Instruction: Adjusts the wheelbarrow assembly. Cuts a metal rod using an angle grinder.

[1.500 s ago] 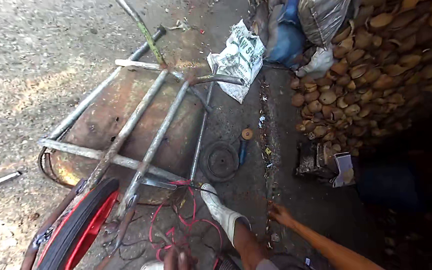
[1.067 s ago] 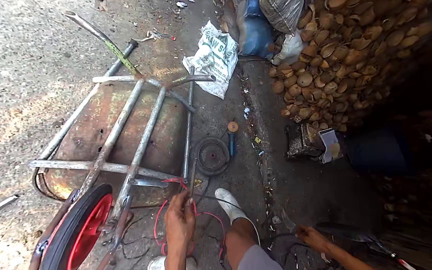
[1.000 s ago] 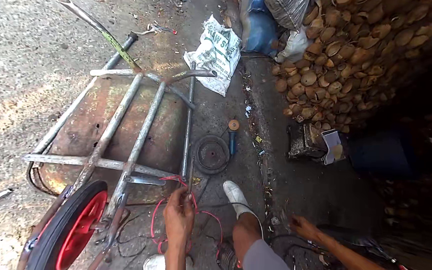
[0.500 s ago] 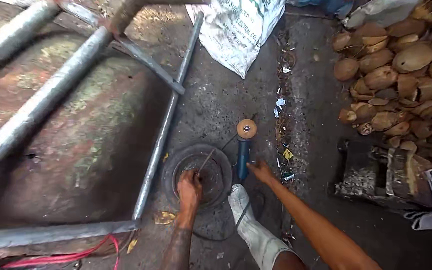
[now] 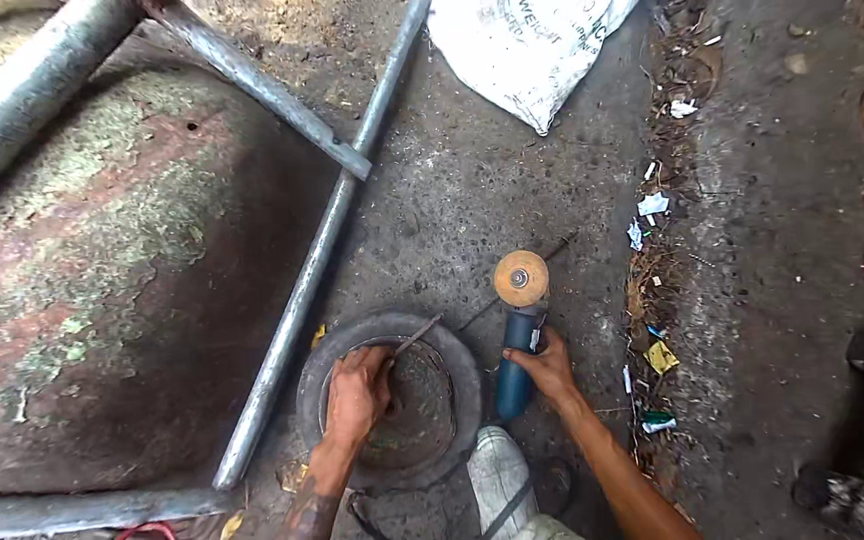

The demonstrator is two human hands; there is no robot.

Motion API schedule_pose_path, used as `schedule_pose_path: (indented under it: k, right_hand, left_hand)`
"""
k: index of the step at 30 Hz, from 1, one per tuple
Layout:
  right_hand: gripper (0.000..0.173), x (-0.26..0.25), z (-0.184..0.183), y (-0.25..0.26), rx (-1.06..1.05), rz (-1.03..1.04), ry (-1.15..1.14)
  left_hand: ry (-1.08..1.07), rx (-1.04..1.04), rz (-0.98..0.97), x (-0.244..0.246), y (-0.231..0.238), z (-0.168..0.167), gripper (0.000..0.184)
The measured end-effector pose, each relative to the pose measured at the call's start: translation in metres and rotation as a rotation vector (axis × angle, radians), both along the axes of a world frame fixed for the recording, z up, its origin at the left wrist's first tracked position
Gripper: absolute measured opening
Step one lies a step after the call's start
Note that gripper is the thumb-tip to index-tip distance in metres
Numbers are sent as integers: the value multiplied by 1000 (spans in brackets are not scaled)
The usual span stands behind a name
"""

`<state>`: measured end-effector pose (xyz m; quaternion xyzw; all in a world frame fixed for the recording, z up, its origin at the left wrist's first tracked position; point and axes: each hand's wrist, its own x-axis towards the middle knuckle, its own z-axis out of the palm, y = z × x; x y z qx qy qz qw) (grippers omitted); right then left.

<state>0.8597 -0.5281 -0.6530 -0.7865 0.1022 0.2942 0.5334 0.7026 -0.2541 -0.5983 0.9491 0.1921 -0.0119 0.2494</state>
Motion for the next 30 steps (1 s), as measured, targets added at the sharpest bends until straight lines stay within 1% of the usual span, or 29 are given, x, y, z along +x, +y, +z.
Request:
schedule_pose_path:
  k: [2, 5, 8, 10, 12, 14, 15, 16, 18, 19, 21, 22, 23, 24, 26, 27, 29, 30]
  right_hand:
    - [79, 3, -3, -2, 66, 28, -38]
    - [77, 4, -4, -1, 5, 85, -63]
    - [70, 2, -7, -6, 50, 37, -11]
    - [58, 3, -4, -11, 180, -26, 46]
    - [43, 10, 9, -12, 358, -96, 108]
    - [38, 15, 29, -15, 494, -116, 113]
    - [40, 18, 39, -17, 567, -122, 76]
    - [47, 22, 49, -20, 652, -126, 24]
    - [68, 35, 70, -31, 823, -117, -79]
    - [76, 44, 80, -39, 905, -91, -107]
    - [80, 68, 97, -54, 1064, 54, -108]
    - [85, 80, 103, -62, 1088, 152, -111]
    - [89, 88, 107, -70, 1074, 218, -116]
    - [86, 93, 109, -78, 1048, 232, -113]
    - [73, 89, 109, -95, 938, 200, -115]
    - [68, 82, 108, -102, 875, 178, -123]
    - [67, 59, 104, -109, 765, 100, -120]
    - [71, 44, 100, -108, 705, 48, -116]
  left_hand:
    - [-7, 6, 0, -1, -1, 1, 20]
    - [-22, 16, 38, -1, -8, -1, 19]
    - [-36, 35, 92, 0, -15, 0, 16]
    - [-20, 31, 119, 2, -19, 3, 15]
    - [-9, 28, 110, 4, -18, 5, 15]
    - [-5, 32, 79, -1, -18, 7, 16]
    - [-6, 44, 62, -2, -18, 7, 16]
    - [-7, 60, 51, 0, -16, 6, 16]
    - [-3, 88, 39, 3, -13, 3, 16]
    - [0, 96, 40, 3, -13, 2, 16]
    - [7, 103, 45, 3, -12, 0, 18]
    - [28, 97, 49, 4, -11, -1, 20]
    - [50, 89, 53, 4, -10, 0, 22]
    - [73, 87, 63, 5, -10, 2, 23]
    - [86, 69, 125, 7, -15, 13, 26]
    - [47, 40, 170, 9, -22, 22, 28]
    - [-44, -110, 258, 18, -49, 46, 34]
    - [-67, -253, 279, 26, -71, 60, 37]
